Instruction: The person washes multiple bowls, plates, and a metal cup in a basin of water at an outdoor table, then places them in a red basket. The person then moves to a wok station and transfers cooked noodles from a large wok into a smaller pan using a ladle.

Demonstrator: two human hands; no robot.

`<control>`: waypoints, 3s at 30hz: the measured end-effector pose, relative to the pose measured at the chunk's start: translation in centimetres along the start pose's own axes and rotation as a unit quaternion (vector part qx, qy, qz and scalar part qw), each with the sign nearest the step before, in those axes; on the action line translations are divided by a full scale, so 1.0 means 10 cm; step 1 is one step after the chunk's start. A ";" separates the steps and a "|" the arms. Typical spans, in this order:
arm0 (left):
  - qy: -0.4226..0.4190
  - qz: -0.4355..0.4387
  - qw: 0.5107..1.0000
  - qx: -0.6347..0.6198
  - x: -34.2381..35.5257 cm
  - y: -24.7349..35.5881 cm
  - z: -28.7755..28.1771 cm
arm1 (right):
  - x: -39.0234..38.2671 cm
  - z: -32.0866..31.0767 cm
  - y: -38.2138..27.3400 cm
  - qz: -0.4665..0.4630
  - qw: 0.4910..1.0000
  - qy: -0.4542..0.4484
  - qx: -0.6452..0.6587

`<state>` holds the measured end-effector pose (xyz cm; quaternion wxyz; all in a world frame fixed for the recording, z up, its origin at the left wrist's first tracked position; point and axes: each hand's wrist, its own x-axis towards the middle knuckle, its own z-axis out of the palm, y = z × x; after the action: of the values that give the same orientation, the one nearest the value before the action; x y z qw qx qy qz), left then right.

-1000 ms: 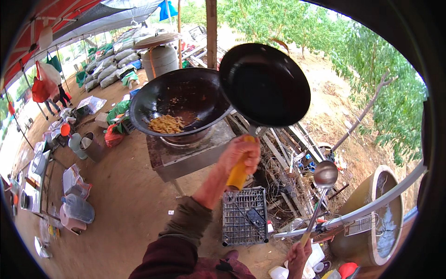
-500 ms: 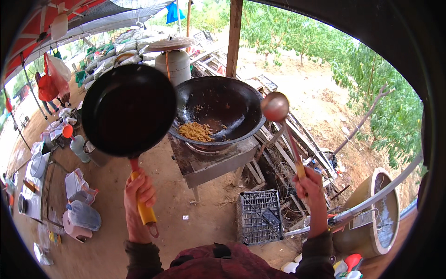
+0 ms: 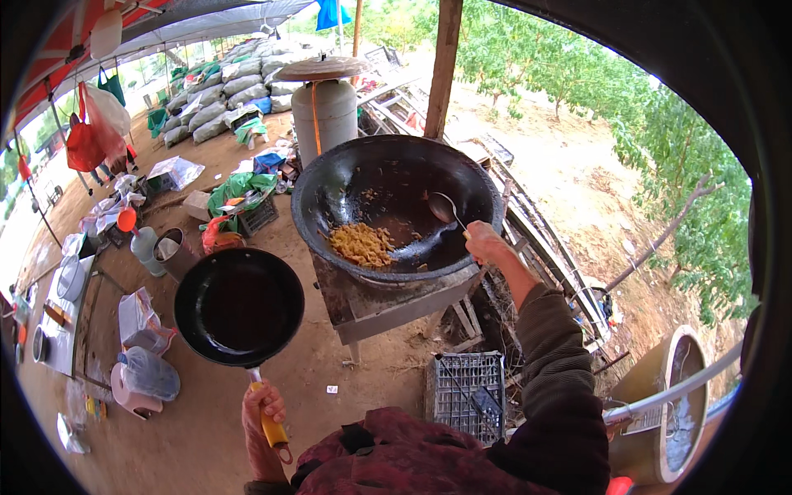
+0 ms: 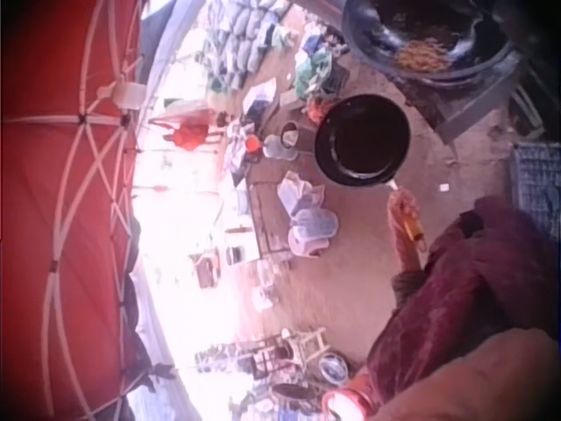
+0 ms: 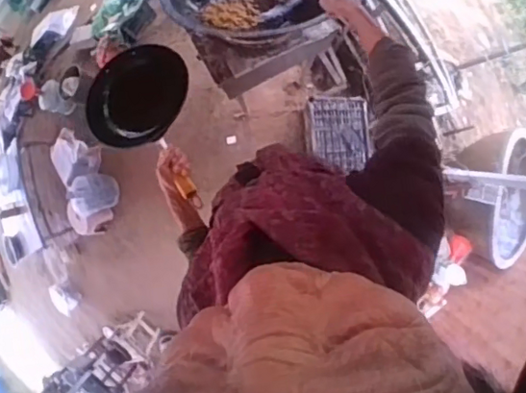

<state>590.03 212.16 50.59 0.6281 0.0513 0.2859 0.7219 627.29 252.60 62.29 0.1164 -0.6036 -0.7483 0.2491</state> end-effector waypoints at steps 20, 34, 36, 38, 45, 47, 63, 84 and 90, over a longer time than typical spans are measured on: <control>0.018 -0.099 0.995 0.008 0.70 -0.13 0.26 | -1.13 0.46 -1.32 -0.078 0.899 -0.241 0.359; 0.027 -0.126 0.992 0.004 0.60 -0.19 0.28 | -0.23 0.52 -0.82 -0.139 0.980 -0.059 0.130; 0.028 -0.122 0.992 -0.009 0.56 -0.25 0.25 | 0.22 0.70 -0.69 -0.081 0.992 -0.042 0.088; 0.020 -0.116 0.993 -0.025 0.54 -0.28 0.24 | 0.57 0.87 -0.61 0.002 0.999 -0.028 0.029; 0.065 -0.073 0.995 0.037 0.50 -0.32 0.31 | 0.25 1.07 -0.84 -0.073 0.944 -0.173 0.271; 0.050 -0.064 0.996 0.035 0.52 -0.30 0.36 | -0.09 1.02 -1.07 -0.069 0.923 -0.221 0.307; 0.003 -0.123 0.992 -0.007 0.58 -0.06 0.25 | -1.07 0.72 -1.26 -0.297 0.950 -0.027 0.088; 0.006 -0.126 0.992 0.015 0.52 0.04 0.30 | -1.70 0.36 -1.57 -0.108 0.919 -0.218 0.310; 0.009 -0.118 0.993 0.021 0.50 -0.01 0.32 | -0.87 0.55 -1.17 -0.172 0.965 -0.085 0.176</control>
<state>590.49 217.91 51.73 0.7050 0.0232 0.3107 0.6371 616.90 241.24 64.74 0.1978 -0.4122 -0.7926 0.4034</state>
